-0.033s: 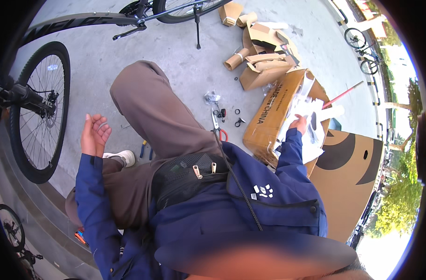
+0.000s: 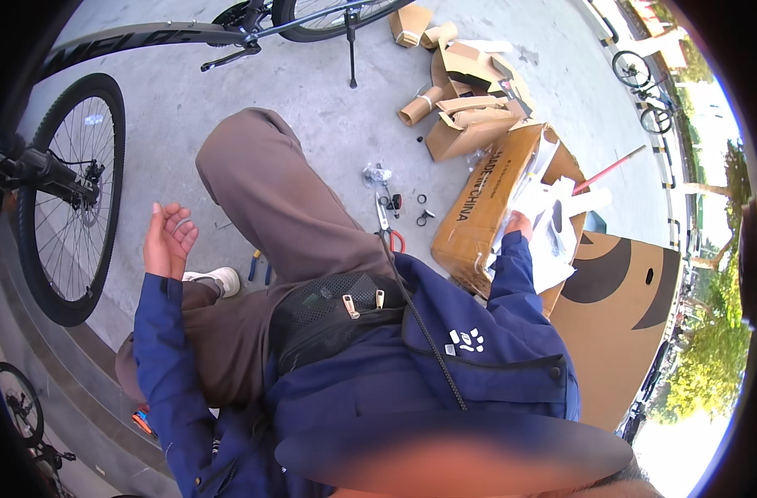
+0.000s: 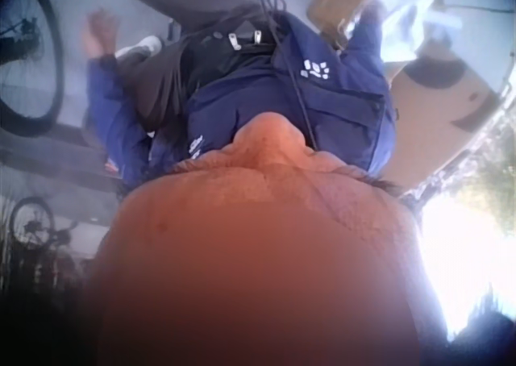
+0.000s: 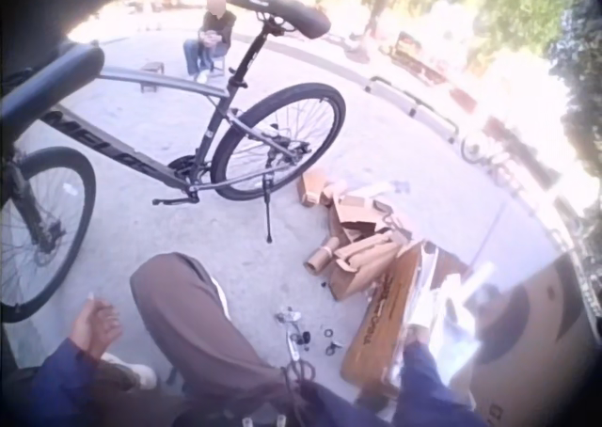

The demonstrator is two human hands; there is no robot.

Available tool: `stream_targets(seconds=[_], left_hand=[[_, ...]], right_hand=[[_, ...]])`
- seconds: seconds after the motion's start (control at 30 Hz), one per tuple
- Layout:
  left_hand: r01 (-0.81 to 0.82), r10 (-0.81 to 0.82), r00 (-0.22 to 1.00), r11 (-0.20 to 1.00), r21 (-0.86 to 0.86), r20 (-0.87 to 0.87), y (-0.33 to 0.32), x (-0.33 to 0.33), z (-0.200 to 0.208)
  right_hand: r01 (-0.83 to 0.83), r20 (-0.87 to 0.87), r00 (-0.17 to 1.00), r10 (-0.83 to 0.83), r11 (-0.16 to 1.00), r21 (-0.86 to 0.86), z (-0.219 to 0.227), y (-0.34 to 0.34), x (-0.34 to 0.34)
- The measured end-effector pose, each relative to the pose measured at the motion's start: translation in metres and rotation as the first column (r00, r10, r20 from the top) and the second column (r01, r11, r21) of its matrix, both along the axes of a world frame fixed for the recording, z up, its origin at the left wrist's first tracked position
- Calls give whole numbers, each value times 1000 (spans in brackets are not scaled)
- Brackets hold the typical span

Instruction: The person unpacks a box of bicycle parts and tools, then installs a quick-release skewer into the front wheel axle. They tighten the skewer by hand and test the wheel's movement.

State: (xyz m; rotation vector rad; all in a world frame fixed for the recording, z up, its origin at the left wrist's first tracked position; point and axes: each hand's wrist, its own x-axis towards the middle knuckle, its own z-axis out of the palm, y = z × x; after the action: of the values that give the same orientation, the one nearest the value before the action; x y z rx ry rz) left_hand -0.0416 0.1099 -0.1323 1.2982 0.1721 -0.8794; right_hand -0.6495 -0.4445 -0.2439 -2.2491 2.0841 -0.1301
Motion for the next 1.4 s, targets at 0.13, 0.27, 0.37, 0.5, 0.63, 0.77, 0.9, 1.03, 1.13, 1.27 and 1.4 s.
stream_targets(seconds=[0.13,0.27,0.37,0.5,0.63,0.77,0.9,1.03,1.13,1.27,1.4], left_hand=[[6,-6,1000,1000,15,-10,0,1,-1],[9,-8,1000,999,34,-16,1,1,-4],[8,-6,999,998,69,-34,1,1,-6],[28,-23,998,995,94,-53,-3,3,-10],[49,-43,997,993,106,-59,-7,5,-16],[28,-22,999,989,146,-45,-9,5,-22],[33,-21,998,983,180,-65,-6,5,-26],[7,11,996,979,202,-91,8,4,-28],[-12,33,995,977,212,-96,17,3,-27],[-14,35,996,971,237,-85,16,3,-23],[1,6,999,976,219,-35,3,4,-13]], right_hand=[[-42,190,976,-109,759,650,-77,43,-46],[174,49,915,-401,500,849,-72,46,-60],[208,4,851,-526,344,915,-42,30,-50],[135,-36,973,-228,438,889,10,8,-28],[27,-360,877,317,716,697,51,-17,21],[-333,267,926,266,910,249,36,-8,85],[-385,482,871,95,740,551,-79,24,155],[-440,180,861,476,519,733,-213,83,172],[-408,236,897,374,492,769,-257,123,171],[-408,209,903,374,602,687,-219,134,179],[-463,389,873,293,747,478,-140,106,201]])
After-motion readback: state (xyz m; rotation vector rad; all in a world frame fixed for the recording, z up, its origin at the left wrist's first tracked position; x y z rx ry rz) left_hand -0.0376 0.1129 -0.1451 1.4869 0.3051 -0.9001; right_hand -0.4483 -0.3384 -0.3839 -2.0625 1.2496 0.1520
